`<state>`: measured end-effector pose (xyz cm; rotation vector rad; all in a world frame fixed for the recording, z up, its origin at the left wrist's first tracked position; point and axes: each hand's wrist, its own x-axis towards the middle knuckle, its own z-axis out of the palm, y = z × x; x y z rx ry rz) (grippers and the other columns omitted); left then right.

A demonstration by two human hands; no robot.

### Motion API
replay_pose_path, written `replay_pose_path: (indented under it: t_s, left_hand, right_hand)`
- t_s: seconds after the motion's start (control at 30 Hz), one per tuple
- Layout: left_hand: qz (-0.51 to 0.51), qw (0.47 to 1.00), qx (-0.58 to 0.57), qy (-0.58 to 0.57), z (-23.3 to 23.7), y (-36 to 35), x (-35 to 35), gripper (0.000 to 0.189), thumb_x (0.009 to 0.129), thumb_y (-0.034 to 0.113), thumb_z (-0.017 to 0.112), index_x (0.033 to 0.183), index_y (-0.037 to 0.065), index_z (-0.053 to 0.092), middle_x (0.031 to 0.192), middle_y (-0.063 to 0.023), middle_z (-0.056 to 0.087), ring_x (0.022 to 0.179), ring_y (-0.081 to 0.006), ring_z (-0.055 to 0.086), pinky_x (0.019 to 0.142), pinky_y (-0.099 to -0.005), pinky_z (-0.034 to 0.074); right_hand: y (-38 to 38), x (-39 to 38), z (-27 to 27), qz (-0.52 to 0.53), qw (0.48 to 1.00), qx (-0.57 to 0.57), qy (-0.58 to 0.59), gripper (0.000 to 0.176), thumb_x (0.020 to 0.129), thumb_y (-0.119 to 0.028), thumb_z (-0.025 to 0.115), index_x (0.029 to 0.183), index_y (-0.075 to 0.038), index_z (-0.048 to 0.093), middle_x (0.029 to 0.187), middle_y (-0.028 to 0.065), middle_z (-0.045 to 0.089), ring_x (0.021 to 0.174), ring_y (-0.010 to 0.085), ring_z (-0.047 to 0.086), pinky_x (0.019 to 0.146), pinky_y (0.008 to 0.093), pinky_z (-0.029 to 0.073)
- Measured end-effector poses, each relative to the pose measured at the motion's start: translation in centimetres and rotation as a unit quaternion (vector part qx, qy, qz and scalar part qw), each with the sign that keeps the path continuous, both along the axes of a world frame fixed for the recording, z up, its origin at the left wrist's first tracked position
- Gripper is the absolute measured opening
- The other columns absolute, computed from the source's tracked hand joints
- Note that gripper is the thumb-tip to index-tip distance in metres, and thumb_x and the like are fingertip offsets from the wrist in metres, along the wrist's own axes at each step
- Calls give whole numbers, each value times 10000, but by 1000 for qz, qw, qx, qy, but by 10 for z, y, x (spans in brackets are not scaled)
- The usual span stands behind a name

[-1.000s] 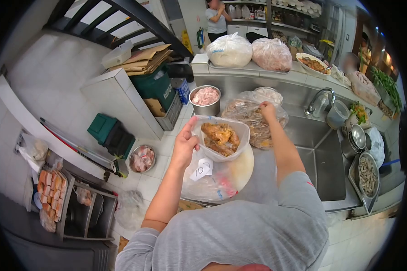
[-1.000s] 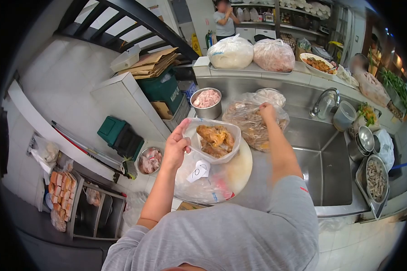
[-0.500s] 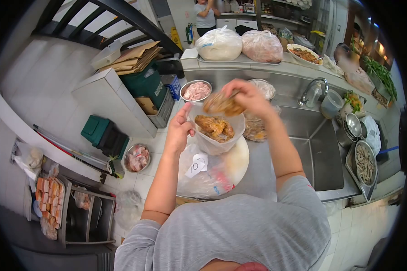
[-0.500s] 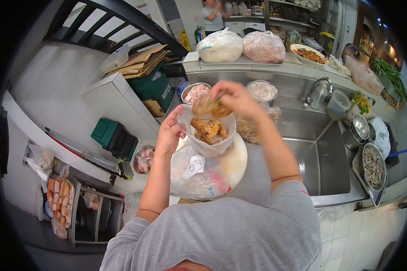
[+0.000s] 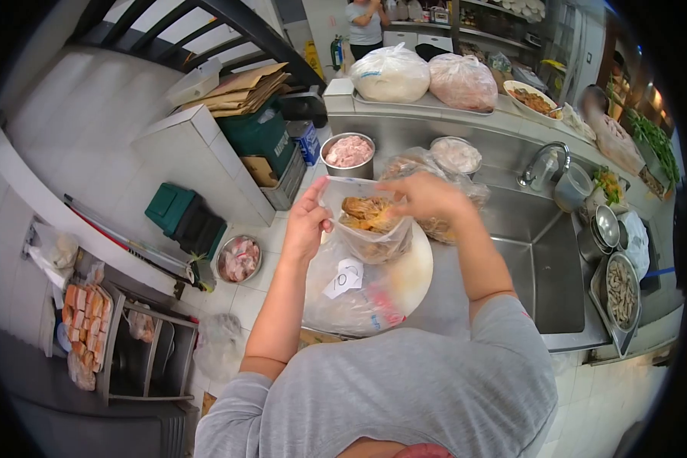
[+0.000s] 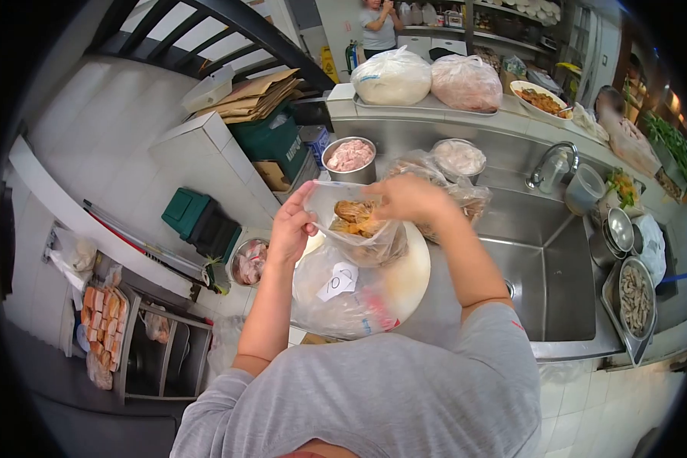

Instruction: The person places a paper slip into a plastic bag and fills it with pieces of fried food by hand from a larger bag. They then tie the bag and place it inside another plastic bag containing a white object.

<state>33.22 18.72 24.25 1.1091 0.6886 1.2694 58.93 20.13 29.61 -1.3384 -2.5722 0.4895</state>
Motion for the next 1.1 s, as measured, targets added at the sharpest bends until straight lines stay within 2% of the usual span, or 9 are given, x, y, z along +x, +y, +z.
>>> replay_pose_path:
  t_s: [0.1, 0.2, 0.27, 0.3, 0.4, 0.57, 0.67, 0.87, 1.1]
  left_hand:
    - [5, 1000, -2, 9, 0, -3, 1, 664, 737, -98, 449, 1384, -38, 313, 1449, -124, 325, 570, -65, 454, 508, -212, 394]
    - [4, 1000, -2, 12, 2, -6, 3, 665, 737, -99, 450, 1385, -36, 314, 1455, -121, 316, 580, -64, 454, 510, -214, 397]
    - [6, 1000, -4, 14, 3, -8, 4, 668, 736, -100, 451, 1386, -35, 313, 1458, -120, 313, 585, -64, 456, 511, -214, 398]
    - [8, 1000, -6, 15, 3, -8, 4, 671, 734, -101, 451, 1387, -34, 312, 1459, -119, 312, 587, -64, 456, 511, -214, 398]
    - [9, 1000, -7, 21, 2, -9, 4, 678, 731, -102, 454, 1390, -29, 311, 1462, -119, 310, 590, -64, 458, 513, -213, 398]
    - [15, 999, -6, 33, 3, -10, 2, 674, 731, -99, 454, 1388, -22, 321, 1454, -117, 325, 591, -64, 460, 511, -210, 395]
    - [18, 999, -5, 40, 5, -9, 5, 657, 736, -93, 450, 1379, -20, 335, 1432, -112, 358, 586, -63, 461, 509, -208, 391]
    - [18, 999, -5, 45, 5, -9, 8, 664, 718, -72, 470, 1370, -2, 359, 1394, -88, 415, 541, -44, 438, 494, -189, 385]
    - [8, 999, -7, 36, 5, -8, 15, 672, 732, -91, 442, 1389, -13, 324, 1427, -104, 369, 552, -54, 452, 496, -197, 391]
  right_hand:
    - [21, 23, -2, 36, 965, -69, 249, 435, 762, -278, 667, 1143, -71, 625, 946, 142, 674, 879, 244, 645, 778, 335, 501]
    - [95, 52, -56, -143, 963, -111, 199, 385, 766, -207, 662, 1096, -10, 636, 923, 146, 686, 847, 247, 662, 717, 330, 509]
    - [108, 47, -82, -213, 938, -150, -229, 280, 764, -141, 610, 990, 14, 666, 961, 187, 673, 861, 268, 662, 723, 348, 518]
    - [122, 53, -116, -236, 925, -131, -269, 246, 772, -131, 592, 955, 14, 669, 978, 193, 667, 888, 270, 657, 741, 361, 516]
    - [152, 70, -221, -330, 939, -1, -94, 191, 795, -101, 536, 848, 14, 679, 1027, 214, 647, 968, 278, 642, 793, 399, 512]
    - [154, 71, -211, -451, 884, 118, -25, 236, 833, -104, 483, 891, 8, 683, 1056, 207, 640, 962, 330, 632, 813, 442, 499]
    - [163, 103, -217, -488, 869, 52, 61, 300, 859, -182, 452, 902, 10, 678, 1044, 236, 628, 934, 384, 623, 824, 452, 490]
    - [162, 93, -220, -331, 938, -46, -91, 528, 818, -270, 535, 1303, -86, 434, 1212, 231, 549, 1164, 327, 513, 991, 495, 367]
    - [148, 70, -219, -371, 924, -80, -47, 479, 832, -203, 478, 1300, -109, 434, 1213, 213, 555, 1162, 342, 517, 1043, 509, 269]
